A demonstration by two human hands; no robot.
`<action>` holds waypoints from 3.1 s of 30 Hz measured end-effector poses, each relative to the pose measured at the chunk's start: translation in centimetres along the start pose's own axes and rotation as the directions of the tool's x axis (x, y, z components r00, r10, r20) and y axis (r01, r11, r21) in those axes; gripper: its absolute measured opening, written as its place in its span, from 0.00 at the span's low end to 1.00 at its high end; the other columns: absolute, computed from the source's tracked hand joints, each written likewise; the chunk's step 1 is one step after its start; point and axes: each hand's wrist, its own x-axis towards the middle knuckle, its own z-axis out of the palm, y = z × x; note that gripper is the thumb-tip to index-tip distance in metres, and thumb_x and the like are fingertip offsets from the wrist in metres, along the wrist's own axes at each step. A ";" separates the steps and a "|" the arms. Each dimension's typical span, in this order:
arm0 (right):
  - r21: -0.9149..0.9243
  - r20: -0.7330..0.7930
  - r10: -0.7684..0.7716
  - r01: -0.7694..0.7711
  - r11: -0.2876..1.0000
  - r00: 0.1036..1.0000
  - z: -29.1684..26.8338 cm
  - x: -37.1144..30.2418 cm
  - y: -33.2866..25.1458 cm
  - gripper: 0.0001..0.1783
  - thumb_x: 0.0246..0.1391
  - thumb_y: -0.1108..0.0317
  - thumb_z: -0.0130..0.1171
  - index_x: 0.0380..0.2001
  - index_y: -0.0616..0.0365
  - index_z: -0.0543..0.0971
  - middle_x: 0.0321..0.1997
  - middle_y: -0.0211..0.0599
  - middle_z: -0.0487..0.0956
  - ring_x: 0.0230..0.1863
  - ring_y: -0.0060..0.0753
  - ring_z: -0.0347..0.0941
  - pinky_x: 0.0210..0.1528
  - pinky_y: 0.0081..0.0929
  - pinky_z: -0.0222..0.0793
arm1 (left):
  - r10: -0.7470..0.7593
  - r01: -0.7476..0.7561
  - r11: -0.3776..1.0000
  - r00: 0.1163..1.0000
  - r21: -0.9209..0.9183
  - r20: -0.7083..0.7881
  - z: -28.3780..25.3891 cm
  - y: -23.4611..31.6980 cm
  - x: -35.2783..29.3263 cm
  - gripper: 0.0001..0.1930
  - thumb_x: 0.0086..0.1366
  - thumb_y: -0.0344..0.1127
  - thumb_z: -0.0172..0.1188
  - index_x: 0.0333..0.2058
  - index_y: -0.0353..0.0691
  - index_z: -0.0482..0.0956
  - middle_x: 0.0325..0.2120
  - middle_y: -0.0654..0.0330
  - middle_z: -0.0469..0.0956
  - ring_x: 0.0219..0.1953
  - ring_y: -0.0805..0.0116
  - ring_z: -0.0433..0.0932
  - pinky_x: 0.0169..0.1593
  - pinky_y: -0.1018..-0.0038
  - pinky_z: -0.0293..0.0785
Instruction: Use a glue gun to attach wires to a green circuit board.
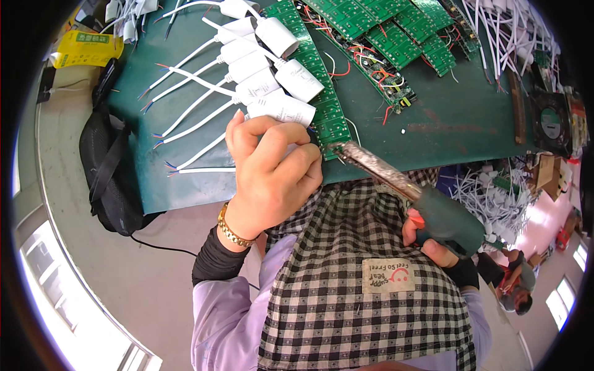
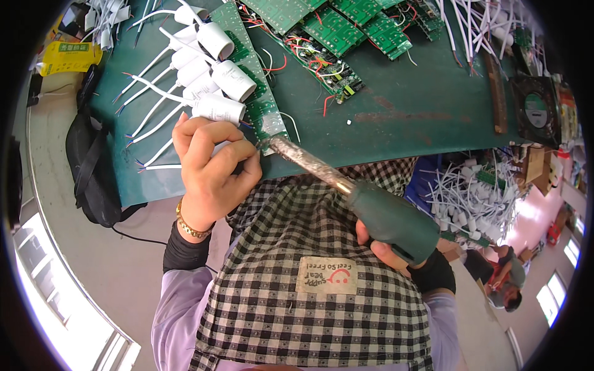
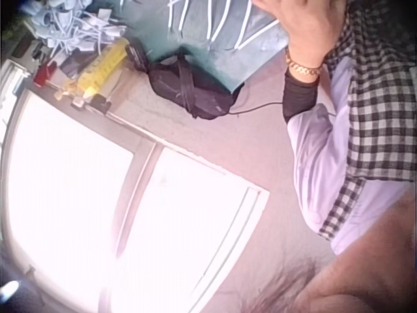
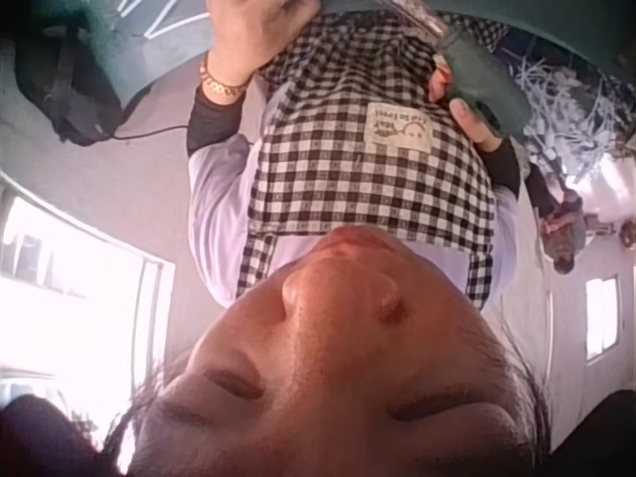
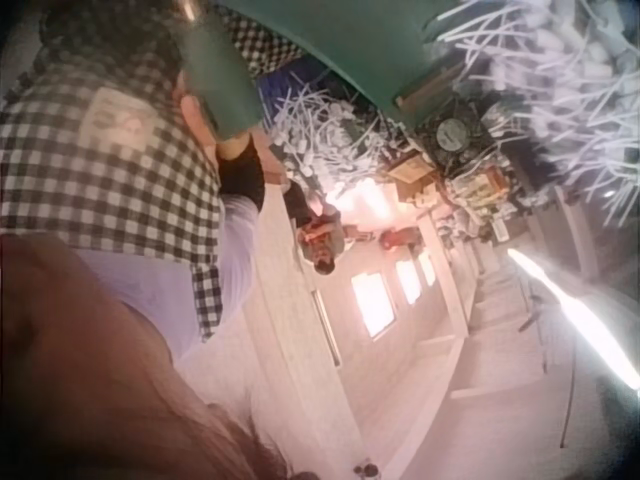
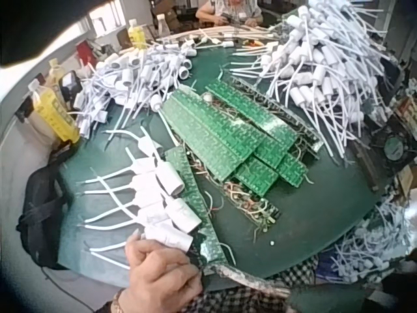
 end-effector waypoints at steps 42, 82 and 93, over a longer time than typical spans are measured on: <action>0.267 -0.280 -0.697 0.751 0.603 0.660 -6.1 9.0 -2.0 0.30 0.56 0.53 0.46 0.56 0.61 0.58 0.25 0.34 0.66 0.25 0.28 0.64 0.32 0.29 0.61 | -0.006 0.006 1.000 0.999 -0.020 0.033 -0.5 -0.1 0.2 0.13 0.33 0.24 0.64 0.21 0.48 0.75 0.28 0.67 0.71 0.33 0.64 0.68 0.54 0.57 0.56; -0.197 0.111 0.076 -0.053 0.979 0.991 -2.6 1.2 -2.0 0.11 0.46 0.66 0.58 0.33 0.61 0.75 0.30 0.36 0.76 0.30 0.31 0.73 0.32 0.27 0.69 | 0.004 -0.004 0.999 1.000 -0.044 0.012 -0.4 -0.4 0.1 0.12 0.32 0.27 0.66 0.21 0.47 0.76 0.30 0.70 0.73 0.35 0.65 0.69 0.51 0.55 0.58; -0.082 0.059 0.054 -0.049 0.995 0.997 -2.2 0.1 -0.7 0.27 0.49 0.56 0.60 0.48 0.62 0.70 0.29 0.38 0.73 0.30 0.32 0.70 0.35 0.28 0.68 | 0.012 -0.012 1.000 1.000 -0.026 -0.003 -0.2 -0.3 0.1 0.12 0.33 0.27 0.66 0.21 0.47 0.76 0.30 0.70 0.73 0.35 0.66 0.69 0.51 0.56 0.59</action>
